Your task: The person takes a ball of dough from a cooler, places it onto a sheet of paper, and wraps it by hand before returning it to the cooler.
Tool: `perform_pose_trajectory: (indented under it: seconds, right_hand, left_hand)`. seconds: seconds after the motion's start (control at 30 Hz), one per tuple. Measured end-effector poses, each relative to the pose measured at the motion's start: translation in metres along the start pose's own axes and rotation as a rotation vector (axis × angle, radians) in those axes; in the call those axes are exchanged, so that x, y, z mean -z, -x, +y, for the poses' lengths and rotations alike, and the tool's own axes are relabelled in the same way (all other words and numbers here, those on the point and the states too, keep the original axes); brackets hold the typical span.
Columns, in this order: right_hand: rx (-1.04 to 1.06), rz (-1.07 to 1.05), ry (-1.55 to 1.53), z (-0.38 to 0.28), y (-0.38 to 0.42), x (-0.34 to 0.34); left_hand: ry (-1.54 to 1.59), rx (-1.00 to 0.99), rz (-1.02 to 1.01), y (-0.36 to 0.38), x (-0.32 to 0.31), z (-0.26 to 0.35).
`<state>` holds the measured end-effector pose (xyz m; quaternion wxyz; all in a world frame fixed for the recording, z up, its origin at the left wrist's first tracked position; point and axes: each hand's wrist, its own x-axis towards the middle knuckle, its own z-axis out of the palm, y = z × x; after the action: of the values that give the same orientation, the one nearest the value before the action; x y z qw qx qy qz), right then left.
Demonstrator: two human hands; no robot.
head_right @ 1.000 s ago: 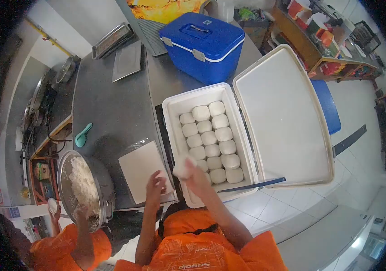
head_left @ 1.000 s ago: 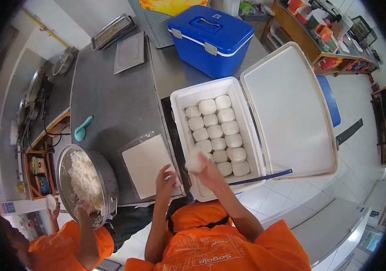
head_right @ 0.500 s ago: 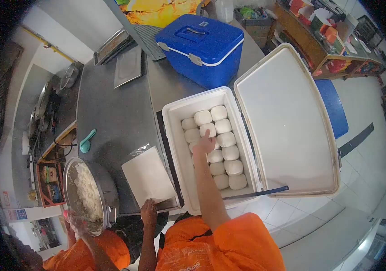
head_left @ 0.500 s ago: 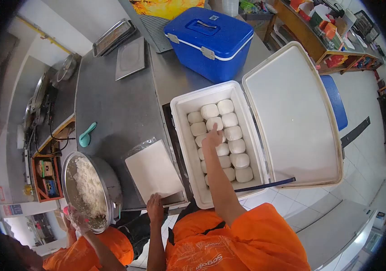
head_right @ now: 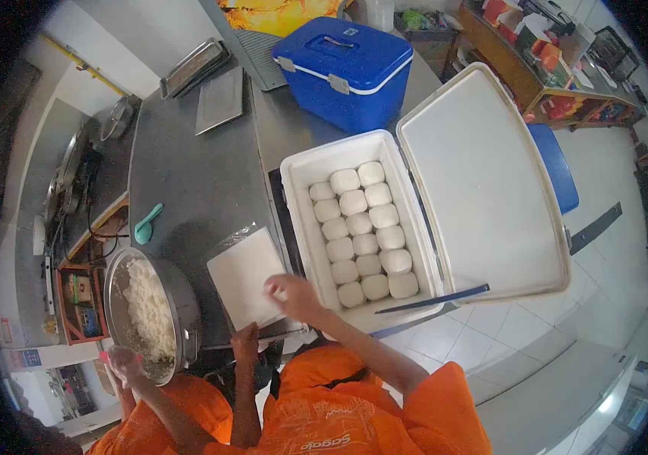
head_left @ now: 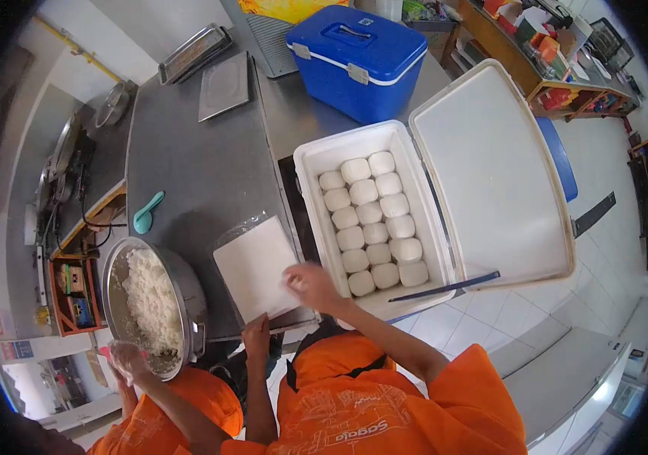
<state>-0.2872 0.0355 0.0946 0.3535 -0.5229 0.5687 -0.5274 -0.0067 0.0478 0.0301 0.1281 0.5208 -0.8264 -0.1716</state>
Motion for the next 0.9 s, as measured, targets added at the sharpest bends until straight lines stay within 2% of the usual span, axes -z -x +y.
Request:
perform_pose_trajectory:
  seconds: [0.03, 0.07, 0.1, 0.13, 0.17, 0.23, 0.27, 0.37, 0.43, 0.47, 0.53, 0.67, 0.83, 0.9]
  right_hand:
    - [0.188, -0.098, 0.17, 0.001, 0.003, -0.014]
    - [0.381, -0.214, 0.326, 0.008, 0.012, -0.033]
    - [0.318, -0.361, 0.529, 0.016, 0.02, -0.046]
    - [0.272, -0.51, 0.731, 0.028, 0.025, -0.061]
    - [0.132, -0.61, 0.789, 0.042, 0.028, -0.08]
    - [0.289, -0.476, 0.833, 0.056, 0.039, -0.09]
    - [0.278, -0.454, 0.888, 0.056, 0.044, -0.09]
    - [0.33, -0.508, 0.854, 0.049, 0.046, -0.082]
    - [0.362, -0.358, 0.575, 0.045, 0.046, -0.08]
    - [0.374, -0.373, 0.59, 0.045, 0.042, -0.081]
    - [0.28, -0.432, 0.613, 0.049, 0.042, -0.082]
    - [0.34, -0.457, 0.643, 0.034, 0.041, -0.085]
    - [0.208, -0.483, 0.795, 0.038, 0.037, -0.09]
    - [0.233, -0.479, 0.775, 0.044, 0.037, -0.09]
  left_hand:
    - [0.029, -0.053, 0.111, 0.002, -0.005, -0.004]
    - [-0.032, 0.022, 0.031, 0.007, -0.01, -0.008]
    - [0.004, 0.018, 0.08, 0.007, -0.006, -0.004]
    - [0.006, -0.072, 0.164, 0.008, -0.011, -0.009]
    - [0.069, -0.094, 0.222, 0.005, -0.008, -0.005]
    - [0.15, -0.117, 0.25, 0.001, -0.007, -0.011]
    - [0.15, -0.09, 0.273, 0.0, -0.002, -0.011]
    - [0.236, -0.094, 0.234, 0.002, 0.002, -0.018]
    - [0.292, -0.192, 0.153, 0.0, -0.007, -0.033]
    - [0.305, -0.184, 0.172, -0.004, -0.004, -0.038]
    - [0.375, -0.155, 0.071, -0.003, -0.003, -0.042]
    - [0.434, -0.11, 0.137, -0.005, 0.003, -0.043]
    - [0.445, -0.063, 0.196, -0.011, -0.004, -0.044]
    - [0.456, -0.089, 0.177, -0.01, -0.002, -0.048]
